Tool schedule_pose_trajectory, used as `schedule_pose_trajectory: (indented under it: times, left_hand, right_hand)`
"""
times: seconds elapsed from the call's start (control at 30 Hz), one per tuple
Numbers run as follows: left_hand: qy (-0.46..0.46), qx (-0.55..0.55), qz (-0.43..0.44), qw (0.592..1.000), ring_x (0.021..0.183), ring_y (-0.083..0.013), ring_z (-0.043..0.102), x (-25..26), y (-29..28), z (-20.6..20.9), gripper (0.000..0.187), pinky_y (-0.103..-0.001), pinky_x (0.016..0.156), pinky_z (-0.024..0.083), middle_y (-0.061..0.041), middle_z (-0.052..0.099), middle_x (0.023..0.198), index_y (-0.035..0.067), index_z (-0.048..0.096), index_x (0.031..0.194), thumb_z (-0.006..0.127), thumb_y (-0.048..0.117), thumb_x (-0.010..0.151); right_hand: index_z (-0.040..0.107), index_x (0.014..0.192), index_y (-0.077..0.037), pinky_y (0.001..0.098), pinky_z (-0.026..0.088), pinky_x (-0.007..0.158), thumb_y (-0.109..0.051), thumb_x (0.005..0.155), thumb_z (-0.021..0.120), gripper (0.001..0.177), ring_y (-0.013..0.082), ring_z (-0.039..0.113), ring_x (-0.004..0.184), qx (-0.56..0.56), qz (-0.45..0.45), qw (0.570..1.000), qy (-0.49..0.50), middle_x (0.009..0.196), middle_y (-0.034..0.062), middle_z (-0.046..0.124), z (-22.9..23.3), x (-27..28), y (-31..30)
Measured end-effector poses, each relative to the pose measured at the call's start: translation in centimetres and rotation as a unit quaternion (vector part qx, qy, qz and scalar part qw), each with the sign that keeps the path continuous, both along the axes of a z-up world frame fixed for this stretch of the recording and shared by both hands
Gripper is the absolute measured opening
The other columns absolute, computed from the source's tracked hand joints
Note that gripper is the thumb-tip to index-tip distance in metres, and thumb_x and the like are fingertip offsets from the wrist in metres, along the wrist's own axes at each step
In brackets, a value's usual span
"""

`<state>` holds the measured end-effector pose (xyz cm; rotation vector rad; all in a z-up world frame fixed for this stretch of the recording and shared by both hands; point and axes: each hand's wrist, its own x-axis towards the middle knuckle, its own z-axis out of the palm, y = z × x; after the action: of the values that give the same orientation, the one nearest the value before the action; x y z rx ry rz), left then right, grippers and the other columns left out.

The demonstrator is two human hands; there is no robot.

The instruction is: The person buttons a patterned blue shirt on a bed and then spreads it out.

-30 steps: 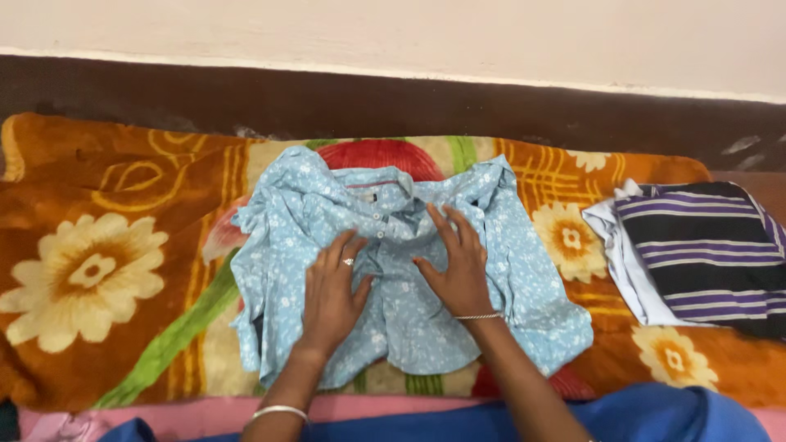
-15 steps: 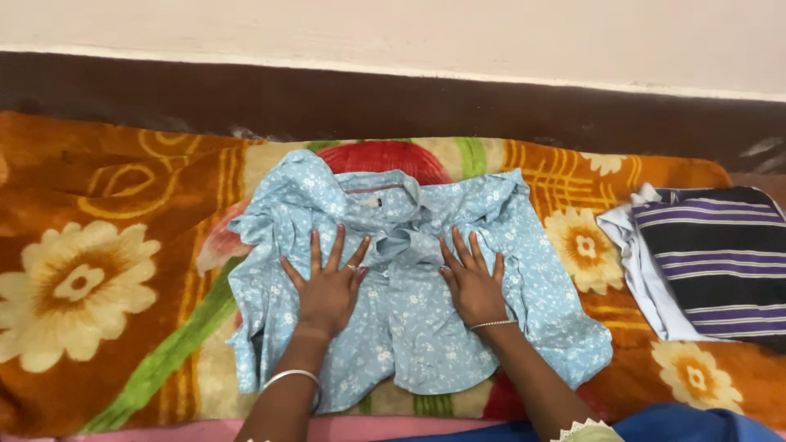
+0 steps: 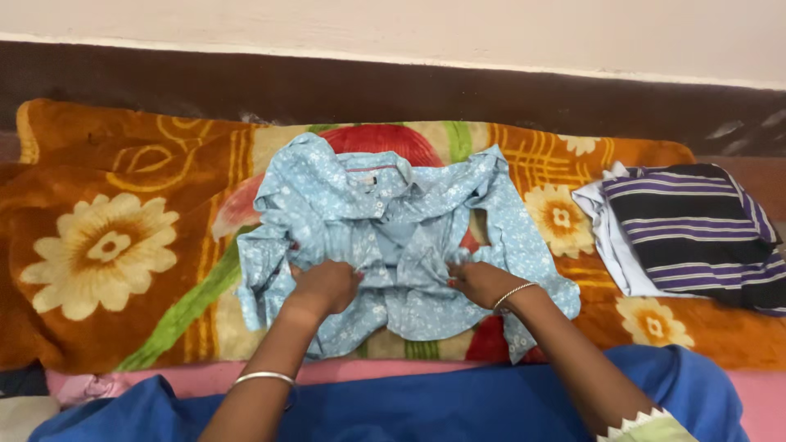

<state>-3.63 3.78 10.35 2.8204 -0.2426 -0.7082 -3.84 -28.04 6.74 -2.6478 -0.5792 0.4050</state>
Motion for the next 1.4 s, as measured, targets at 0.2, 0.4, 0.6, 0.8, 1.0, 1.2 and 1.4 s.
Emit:
schedule_pose_trajectory:
  times: [0.2,0.4,0.6,0.8,1.0,1.2,1.4]
  left_hand:
    - [0.099,0.081,-0.028,0.991,0.139,-0.0367,0.050,1.1,-0.8,3.6,0.049,-0.082,0.114,0.008,-0.010,0.058,0.145,0.016,0.066,0.131,0.054,0.052,0.100]
    - [-0.207,-0.105,-0.025,0.972,0.146,-0.0341,0.048,6.0,-1.2,3.2,0.060,-0.062,0.116,0.038,-0.012,0.060,0.148,0.023,0.062,0.142,0.061,0.060,0.094]
    - [-0.223,-0.030,0.049,0.973,0.152,-0.0362,-0.001,6.3,-0.7,-4.3,0.087,-0.079,0.108,-0.006,-0.012,0.004,0.172,0.041,0.028,0.159,0.061,0.071,0.084]
    - [-0.334,-0.045,0.024,0.941,0.154,-0.0363,0.012,6.7,-0.2,-8.5,0.052,-0.083,0.108,-0.004,0.002,0.023,0.167,0.039,0.045,0.151,0.047,0.040,0.099]
    - [-0.331,-0.071,0.000,0.941,0.147,-0.0318,0.030,4.9,0.1,-6.6,0.048,-0.082,0.107,0.005,-0.002,0.043,0.157,0.022,0.053,0.143,0.047,0.031,0.097]
    - [-0.114,0.022,-0.013,0.993,0.117,-0.0299,0.069,2.3,0.4,-0.4,0.042,-0.063,0.124,0.026,-0.014,0.075,0.119,0.018,0.075,0.117,0.040,0.040,0.109]
    - [-0.055,-0.075,-0.014,0.996,0.117,-0.0380,0.065,6.7,1.7,4.8,0.053,-0.053,0.105,0.049,-0.017,0.072,0.118,0.015,0.076,0.113,0.042,0.055,0.105]
  right_hand:
    - [0.071,0.113,-0.009,0.0451,0.051,0.090,-0.040,0.097,0.061,0.037,0.0355,0.069,0.103,-0.158,0.040,0.979,0.121,0.107,0.0171,0.073,6.5,-0.7,2.6]
    - [0.056,0.146,-0.027,0.0570,0.039,0.110,-0.051,0.084,0.070,0.068,0.0293,0.051,0.135,0.003,-0.096,0.982,-0.162,0.138,0.0101,0.058,9.1,4.2,5.9]
    - [0.023,0.156,-0.039,0.0737,0.011,0.113,-0.063,0.081,0.071,0.092,0.0353,0.009,0.153,-0.103,-0.155,0.960,-0.210,0.166,0.0109,0.017,-1.9,7.2,6.8]
    - [0.043,0.155,-0.034,0.0699,0.011,0.120,-0.021,0.093,0.063,0.066,0.0284,0.017,0.159,-0.037,-0.128,0.969,-0.206,0.169,-0.0036,0.028,-5.7,7.8,4.5]
    - [0.049,0.149,-0.026,0.0716,0.012,0.113,-0.007,0.089,0.060,0.064,0.0347,0.017,0.155,0.000,-0.104,0.986,-0.128,0.167,0.0010,0.030,-4.5,7.2,3.9]
    - [0.053,0.148,-0.026,0.0603,0.040,0.114,-0.024,0.097,0.061,0.052,0.0418,0.033,0.147,-0.044,0.034,0.998,0.005,0.162,0.0067,0.040,0.9,5.6,2.8]
    - [0.068,0.135,-0.029,0.0600,0.024,0.119,-0.050,0.088,0.072,0.051,0.0221,0.054,0.140,-0.190,-0.062,0.964,0.174,0.145,-0.0031,0.065,9.7,7.2,5.6]
